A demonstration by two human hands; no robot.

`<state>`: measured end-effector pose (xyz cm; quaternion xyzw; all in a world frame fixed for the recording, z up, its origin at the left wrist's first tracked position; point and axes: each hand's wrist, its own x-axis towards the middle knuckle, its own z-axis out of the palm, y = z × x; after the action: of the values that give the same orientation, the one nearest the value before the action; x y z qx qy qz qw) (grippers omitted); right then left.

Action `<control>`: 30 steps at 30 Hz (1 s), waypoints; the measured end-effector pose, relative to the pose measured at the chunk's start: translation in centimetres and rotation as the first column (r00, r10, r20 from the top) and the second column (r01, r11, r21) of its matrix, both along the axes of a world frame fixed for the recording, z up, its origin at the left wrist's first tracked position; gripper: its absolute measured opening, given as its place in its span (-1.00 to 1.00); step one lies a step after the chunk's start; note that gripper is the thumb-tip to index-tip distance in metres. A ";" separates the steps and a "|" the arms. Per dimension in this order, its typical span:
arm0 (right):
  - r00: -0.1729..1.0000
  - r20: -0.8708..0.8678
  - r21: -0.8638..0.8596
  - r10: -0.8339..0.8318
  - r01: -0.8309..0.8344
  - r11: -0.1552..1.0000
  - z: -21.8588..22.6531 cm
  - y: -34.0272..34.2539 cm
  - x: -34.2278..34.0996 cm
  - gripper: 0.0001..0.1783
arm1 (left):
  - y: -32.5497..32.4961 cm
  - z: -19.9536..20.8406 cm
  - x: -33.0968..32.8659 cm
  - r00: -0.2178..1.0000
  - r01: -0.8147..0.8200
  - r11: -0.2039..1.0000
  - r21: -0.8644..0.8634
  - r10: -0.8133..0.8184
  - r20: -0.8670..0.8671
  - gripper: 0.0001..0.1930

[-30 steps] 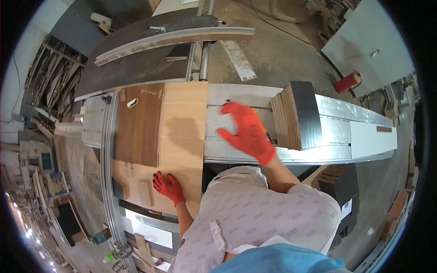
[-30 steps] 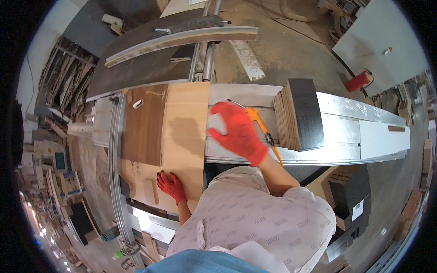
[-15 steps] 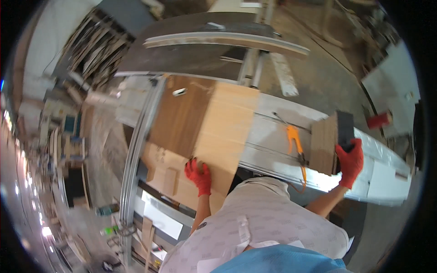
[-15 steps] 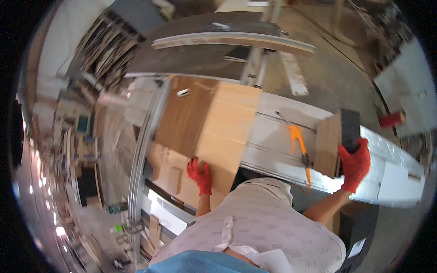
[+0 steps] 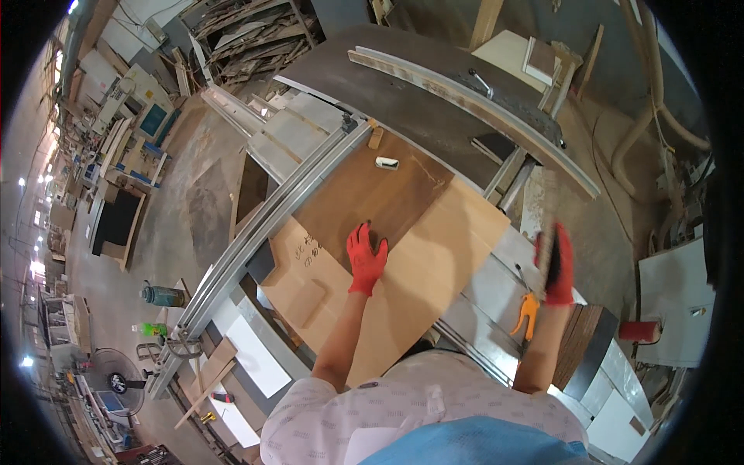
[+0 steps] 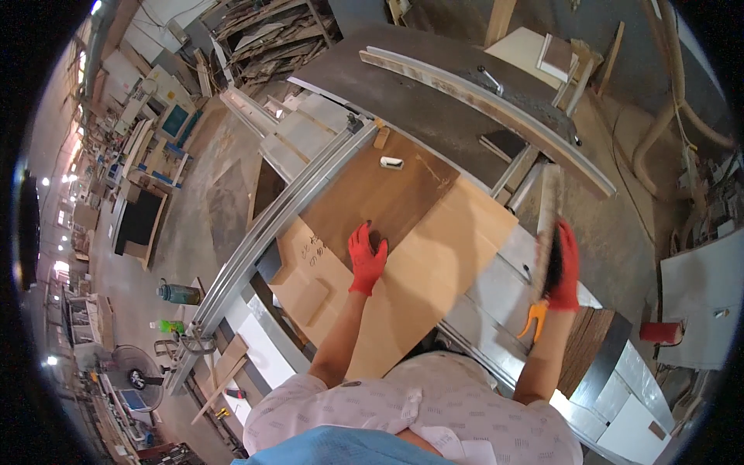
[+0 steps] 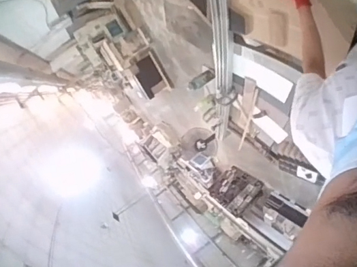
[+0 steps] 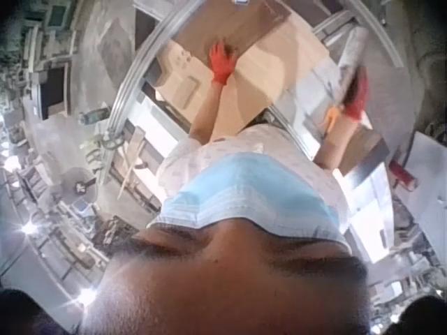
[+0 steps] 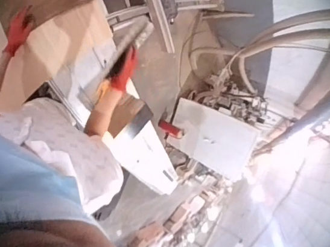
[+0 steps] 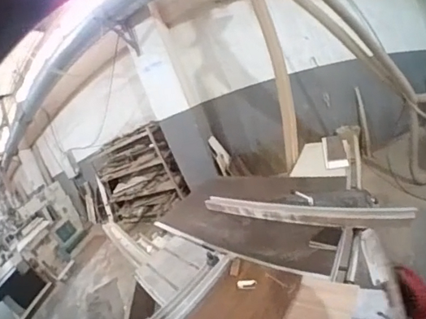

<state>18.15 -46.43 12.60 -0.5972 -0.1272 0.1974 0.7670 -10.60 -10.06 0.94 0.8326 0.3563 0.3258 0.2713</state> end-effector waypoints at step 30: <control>0.676 0.485 -0.795 0.555 0.075 0.602 -20.7 51.6 18.4 -0.46 | 15.9 0.4 20.7 0.983 -0.162 0.987 0.005 0.161 -0.087 0.09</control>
<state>36.59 5.20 -8.12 -0.8634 -0.3956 0.1036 0.2954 10.14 5.85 1.30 0.8142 0.4345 0.3097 0.2289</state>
